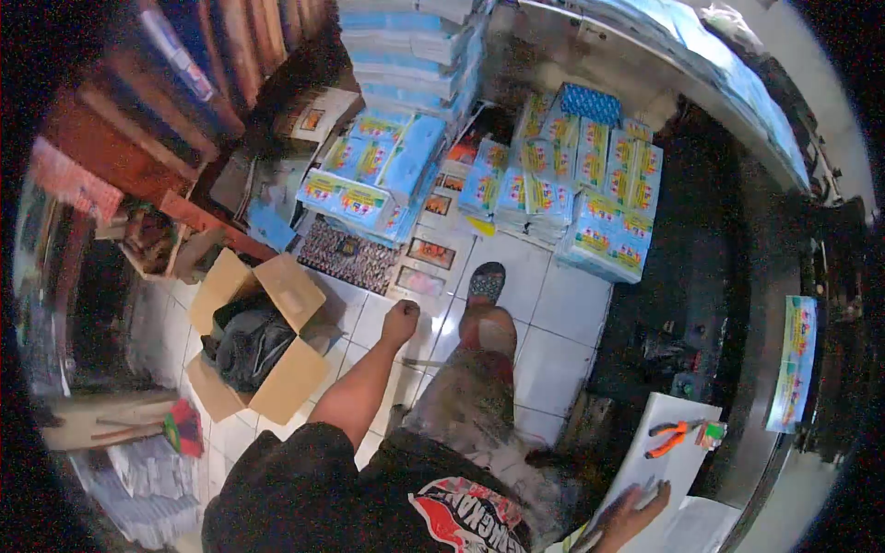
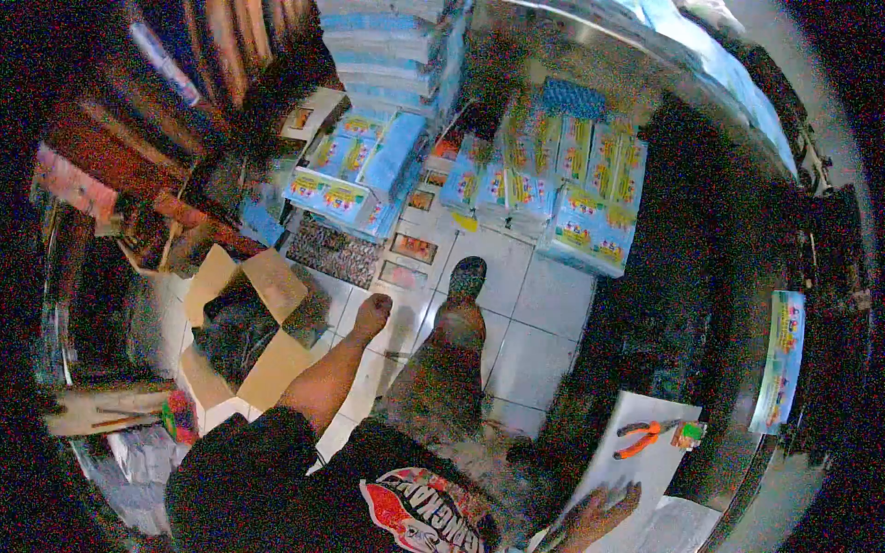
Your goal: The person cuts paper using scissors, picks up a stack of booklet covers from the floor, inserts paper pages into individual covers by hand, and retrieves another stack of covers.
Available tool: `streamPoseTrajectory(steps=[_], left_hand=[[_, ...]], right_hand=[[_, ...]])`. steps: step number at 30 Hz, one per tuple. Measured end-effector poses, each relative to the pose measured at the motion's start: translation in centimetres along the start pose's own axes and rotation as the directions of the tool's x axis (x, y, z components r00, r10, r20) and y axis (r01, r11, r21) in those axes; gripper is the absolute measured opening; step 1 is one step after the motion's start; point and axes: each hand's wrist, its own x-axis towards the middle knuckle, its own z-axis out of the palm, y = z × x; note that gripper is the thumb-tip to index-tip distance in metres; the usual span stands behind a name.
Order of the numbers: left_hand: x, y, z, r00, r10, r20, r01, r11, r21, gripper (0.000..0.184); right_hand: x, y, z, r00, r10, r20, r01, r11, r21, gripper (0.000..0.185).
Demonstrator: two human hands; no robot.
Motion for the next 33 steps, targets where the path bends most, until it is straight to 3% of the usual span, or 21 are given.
streamPoseTrajectory(steps=[3,4,5,6,8,9,10,13,15,16,17,19,20,23,27,30,33], left_hand=[[2.9,0.0,1.0,1.000,-0.003,0.015,0.003,1.000,0.017,0.031],[4.4,0.6,1.8,0.998,-0.015,0.069,0.021,0.995,-0.093,0.034],[5.6,1.1,2.8,0.992,-0.029,0.119,0.053,0.978,-0.202,0.036],[7.1,1.9,3.7,0.990,-0.036,0.135,0.061,0.981,-0.186,0.036],[11.1,3.7,5.7,0.972,0.137,0.189,-0.120,0.988,-0.097,0.037],[13.3,3.6,6.9,0.955,0.213,0.206,-0.204,0.977,-0.064,0.037],[15.7,3.5,8.3,0.936,0.282,0.211,-0.280,0.959,-0.038,0.036],[24.5,-1.2,12.2,0.875,0.376,0.305,-0.427,0.897,0.118,0.036],[27.8,-1.9,12.7,0.924,0.015,0.383,-0.071,0.989,0.131,0.038],[28.7,0.7,12.9,0.875,-0.289,0.389,0.297,0.954,0.040,0.040],[32.1,-3.0,13.0,0.908,0.166,0.385,-0.255,0.947,0.194,0.042],[33.7,-4.5,13.1,0.931,0.173,0.321,-0.204,0.977,0.063,0.047],[33.3,0.1,13.6,0.905,-0.302,0.300,0.379,0.892,-0.246,0.049],[37.6,1.4,15.1,0.851,-0.486,0.198,0.524,0.813,-0.255,0.050],[43.8,-1.7,16.8,0.826,-0.475,0.303,0.562,0.727,-0.395,0.058],[46.6,-0.8,18.8,0.940,-0.290,0.178,0.321,0.930,-0.178,0.071],[48.3,2.2,19.9,0.943,-0.069,0.325,0.144,0.967,-0.212,0.087]], right_hand=[[2.7,4.6,0.3,0.984,0.171,-0.044,-0.175,0.973,-0.152,0.050],[3.4,4.0,0.4,0.964,0.243,-0.110,-0.263,0.934,-0.240,0.049],[3.5,3.2,0.9,0.904,0.406,-0.133,-0.422,0.897,-0.132,0.046],[2.8,4.9,1.3,0.898,0.421,-0.128,-0.437,0.888,-0.144,0.046],[1.5,10.0,2.6,0.946,0.275,-0.170,-0.302,0.938,-0.169,0.051],[4.0,3.4,1.7,0.947,0.321,-0.006,-0.302,0.884,-0.357,0.055],[3.8,4.3,2.1,0.937,0.350,0.008,-0.322,0.869,-0.375,0.055],[1.7,8.7,3.2,0.759,0.558,-0.336,-0.595,0.803,-0.009,0.044],[2.8,4.9,2.7,0.721,0.634,-0.278,-0.673,0.736,-0.067,0.052],[3.9,2.6,2.4,0.686,0.689,-0.235,-0.722,0.684,-0.102,0.061],[5.1,1.7,4.0,0.703,0.678,-0.217,-0.708,0.695,-0.124,0.061],[7.2,1.5,8.8,0.767,0.632,-0.109,-0.641,0.751,-0.157,0.060],[8.3,1.4,12.0,0.801,0.597,-0.047,-0.597,0.787,-0.158,0.060],[12.4,0.4,24.1,0.869,0.458,0.186,-0.442,0.889,-0.120,0.059],[18.8,-3.5,43.0,0.860,0.207,0.466,-0.250,0.968,0.030,0.058],[22.3,-5.8,55.5,0.815,0.088,0.573,-0.187,0.976,0.115,0.057],[24.3,-6.3,64.2,0.784,0.079,0.616,-0.206,0.969,0.137,0.057]])
